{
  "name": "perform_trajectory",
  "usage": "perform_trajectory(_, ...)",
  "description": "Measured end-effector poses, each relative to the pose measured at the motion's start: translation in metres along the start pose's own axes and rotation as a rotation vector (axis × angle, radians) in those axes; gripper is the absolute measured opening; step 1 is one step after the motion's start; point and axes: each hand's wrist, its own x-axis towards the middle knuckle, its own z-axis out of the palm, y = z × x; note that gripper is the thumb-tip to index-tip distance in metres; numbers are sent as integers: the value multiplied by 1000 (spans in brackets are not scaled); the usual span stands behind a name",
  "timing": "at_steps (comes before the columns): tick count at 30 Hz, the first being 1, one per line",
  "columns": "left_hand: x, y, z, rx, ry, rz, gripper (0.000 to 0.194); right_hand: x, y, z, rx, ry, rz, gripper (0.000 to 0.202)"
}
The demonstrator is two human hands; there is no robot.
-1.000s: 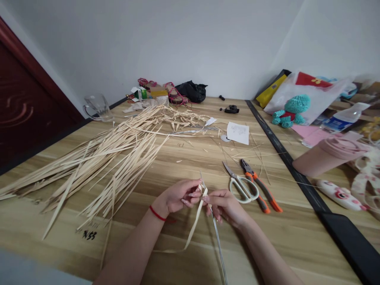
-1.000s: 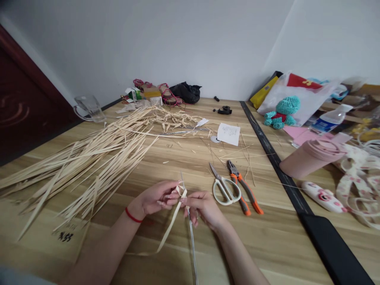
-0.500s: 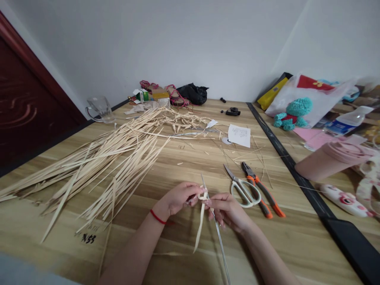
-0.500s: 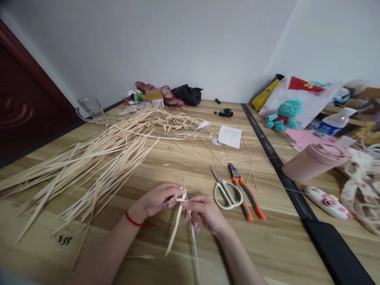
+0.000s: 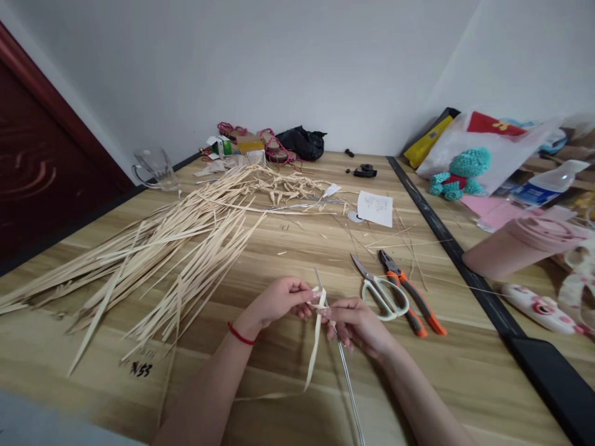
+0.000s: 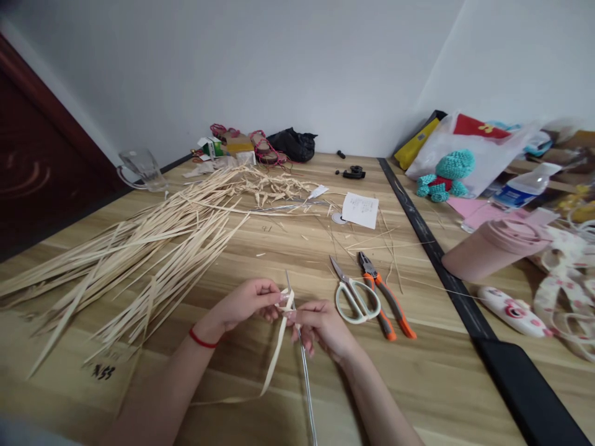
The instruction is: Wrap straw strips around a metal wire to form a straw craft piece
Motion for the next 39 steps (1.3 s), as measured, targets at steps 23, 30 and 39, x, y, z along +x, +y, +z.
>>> perform_trajectory(23,-3,5,1,-123,-20,-3,29,0,0,2,24,-11,-13,23)
perform_trajectory(30,5,-4,13,-118,71,53,31,1,1,5,29,15,6,26)
perform_trajectory(39,0,-5,7,-179,94,1,27,1,0,5,23,42,-6,26)
